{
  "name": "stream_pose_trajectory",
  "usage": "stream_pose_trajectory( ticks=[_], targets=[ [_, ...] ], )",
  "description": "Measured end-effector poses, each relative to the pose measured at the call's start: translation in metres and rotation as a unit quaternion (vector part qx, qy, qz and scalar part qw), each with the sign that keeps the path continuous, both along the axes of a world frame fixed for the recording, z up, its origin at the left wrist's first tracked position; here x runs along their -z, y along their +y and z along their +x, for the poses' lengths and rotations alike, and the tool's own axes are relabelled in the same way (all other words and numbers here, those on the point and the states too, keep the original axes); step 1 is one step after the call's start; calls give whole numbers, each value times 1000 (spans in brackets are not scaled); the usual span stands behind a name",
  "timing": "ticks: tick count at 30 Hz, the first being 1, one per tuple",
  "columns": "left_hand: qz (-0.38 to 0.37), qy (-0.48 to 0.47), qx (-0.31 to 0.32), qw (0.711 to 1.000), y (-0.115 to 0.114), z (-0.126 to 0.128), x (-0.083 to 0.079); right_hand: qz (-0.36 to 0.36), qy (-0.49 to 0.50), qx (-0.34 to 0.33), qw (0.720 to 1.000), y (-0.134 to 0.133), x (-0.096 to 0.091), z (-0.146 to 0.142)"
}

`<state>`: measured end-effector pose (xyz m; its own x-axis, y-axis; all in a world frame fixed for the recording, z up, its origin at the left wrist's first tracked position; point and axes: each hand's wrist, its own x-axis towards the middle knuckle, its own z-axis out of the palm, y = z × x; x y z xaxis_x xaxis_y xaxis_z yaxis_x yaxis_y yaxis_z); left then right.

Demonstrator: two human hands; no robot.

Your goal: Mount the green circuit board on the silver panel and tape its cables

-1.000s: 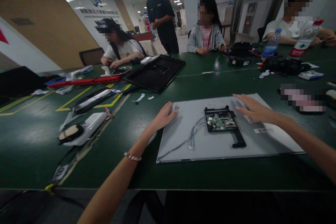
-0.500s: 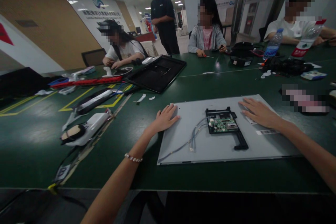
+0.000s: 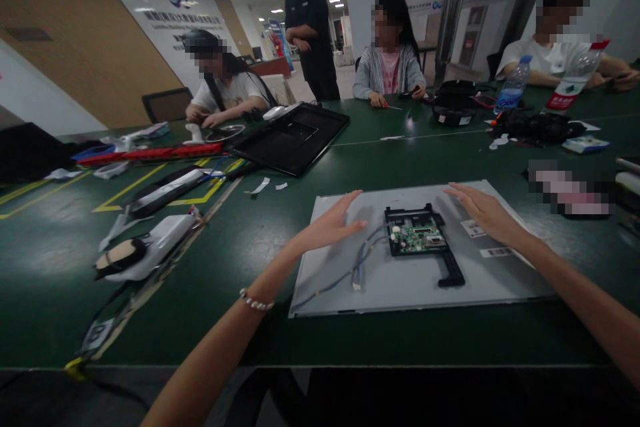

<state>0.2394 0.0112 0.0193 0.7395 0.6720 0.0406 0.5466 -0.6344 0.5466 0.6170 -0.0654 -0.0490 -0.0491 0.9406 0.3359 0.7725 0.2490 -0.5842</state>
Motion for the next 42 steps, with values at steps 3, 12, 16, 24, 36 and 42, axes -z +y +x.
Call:
stream_pose_trajectory(
  ticks=[3,12,16,24,36,42],
  targets=[
    [-40,-10,74,996,-8,24,0,-9,38,-46,998,-2,-10,-19],
    [-97,-48,113,988,-18,45,20,-63,-1,-166,984,-18,-8,-44],
    [-83,-65,105,989,-20,43,25,-72,-14,-157,985,-18,-7,-41],
    [-42,-20,123,991,-23,42,20,-55,-16,-173,983,-19,-9,-39],
    [210,202,-264,919,104,-112,-5,-66,7,-156,985,-20,-1,-37],
    [202,296,-331,873,124,-118,2,-69,26,-152,986,-19,4,-34]
  ],
)
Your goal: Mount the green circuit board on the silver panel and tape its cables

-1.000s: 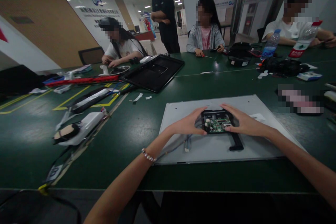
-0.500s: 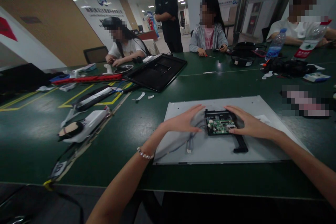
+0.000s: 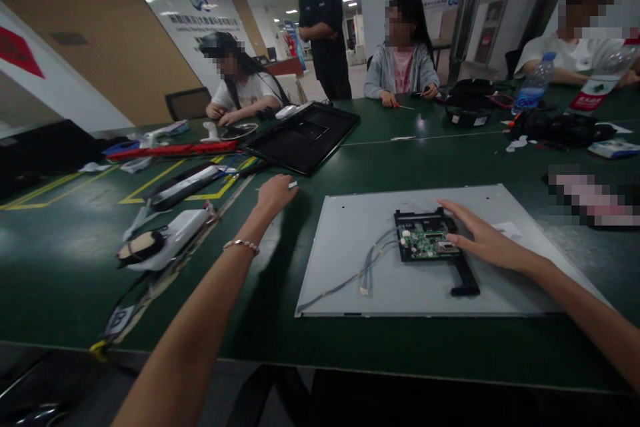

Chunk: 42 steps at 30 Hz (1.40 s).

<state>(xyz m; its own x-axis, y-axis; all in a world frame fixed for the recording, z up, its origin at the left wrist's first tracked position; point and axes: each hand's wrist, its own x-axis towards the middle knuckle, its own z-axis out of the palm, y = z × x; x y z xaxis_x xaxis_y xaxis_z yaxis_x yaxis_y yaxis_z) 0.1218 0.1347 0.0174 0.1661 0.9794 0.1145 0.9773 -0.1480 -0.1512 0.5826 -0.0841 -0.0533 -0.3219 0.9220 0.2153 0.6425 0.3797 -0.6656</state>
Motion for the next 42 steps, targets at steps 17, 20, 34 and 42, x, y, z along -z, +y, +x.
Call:
stream_pose_trajectory(
  ticks=[17,20,34,42],
  targets=[
    [81,6,2,997,3,41,2,5,-2,13,1000,1,-4,-3],
    [74,-76,103,989,-18,72,1,15,-6,11,1000,2,-1,-3],
    [10,-98,402,910,-126,250,24,27,6,17,999,-1,-4,-6],
    [10,-78,414,907,-121,264,28,22,14,14,1000,-1,-3,-5]
  ],
)
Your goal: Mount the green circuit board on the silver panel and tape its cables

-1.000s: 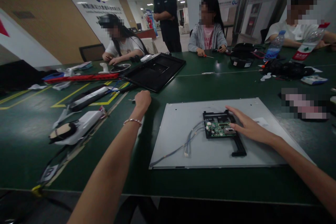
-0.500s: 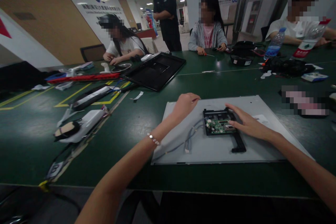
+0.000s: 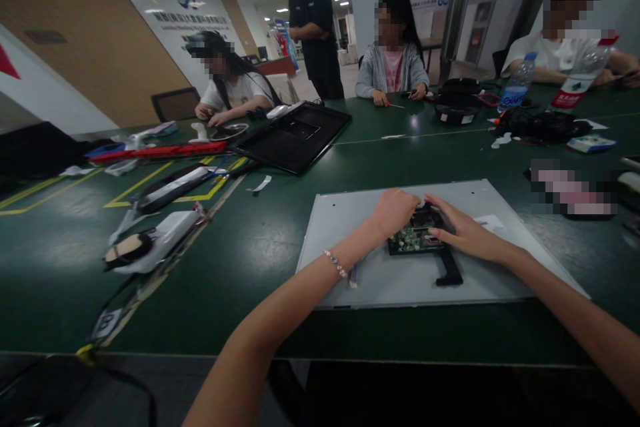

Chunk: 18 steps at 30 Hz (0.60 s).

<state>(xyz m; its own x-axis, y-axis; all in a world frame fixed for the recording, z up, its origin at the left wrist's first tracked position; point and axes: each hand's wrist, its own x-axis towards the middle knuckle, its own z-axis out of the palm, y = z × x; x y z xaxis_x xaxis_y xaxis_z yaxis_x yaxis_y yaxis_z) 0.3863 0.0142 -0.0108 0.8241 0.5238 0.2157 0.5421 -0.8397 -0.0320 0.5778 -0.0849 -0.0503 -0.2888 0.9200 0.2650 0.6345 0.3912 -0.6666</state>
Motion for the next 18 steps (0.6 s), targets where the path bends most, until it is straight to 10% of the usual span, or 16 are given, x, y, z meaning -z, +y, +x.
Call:
stream_pose_trajectory(
  ticks=[18],
  targets=[
    [-1,48,17,999,-8,-1,1,13,10,-7,1000,1,4,0]
  ],
)
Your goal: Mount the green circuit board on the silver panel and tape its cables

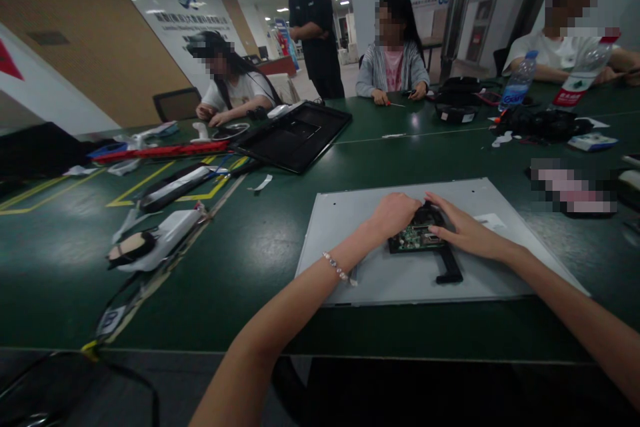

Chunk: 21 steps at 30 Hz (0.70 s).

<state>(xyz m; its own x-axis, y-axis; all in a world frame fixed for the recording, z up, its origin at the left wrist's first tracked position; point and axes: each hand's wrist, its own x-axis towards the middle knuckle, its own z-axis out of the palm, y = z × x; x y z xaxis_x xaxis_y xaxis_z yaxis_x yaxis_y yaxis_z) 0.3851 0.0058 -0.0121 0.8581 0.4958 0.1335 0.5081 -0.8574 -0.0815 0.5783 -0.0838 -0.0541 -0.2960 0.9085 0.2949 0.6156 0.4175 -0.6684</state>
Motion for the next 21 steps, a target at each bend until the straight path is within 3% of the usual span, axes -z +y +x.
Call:
stream_pose_trajectory(
  ticks=[4,8,13,17,21],
  targets=[
    [-63,-13,1,998,2,-3,-5,-5,-4,-3,1000,0,1,1],
    [-159,-43,47,985,7,-8,-9,-6,-9,-4,1000,-1,0,3],
    [-190,-90,27,977,10,-21,-15,-6,15,3,1000,-3,-3,1],
    [-169,-167,-19,971,22,-53,-22,-18,42,14,999,-3,-2,2],
    [-111,-217,-120,962,50,-113,-21,-24,71,28,997,-1,4,4]
  ],
)
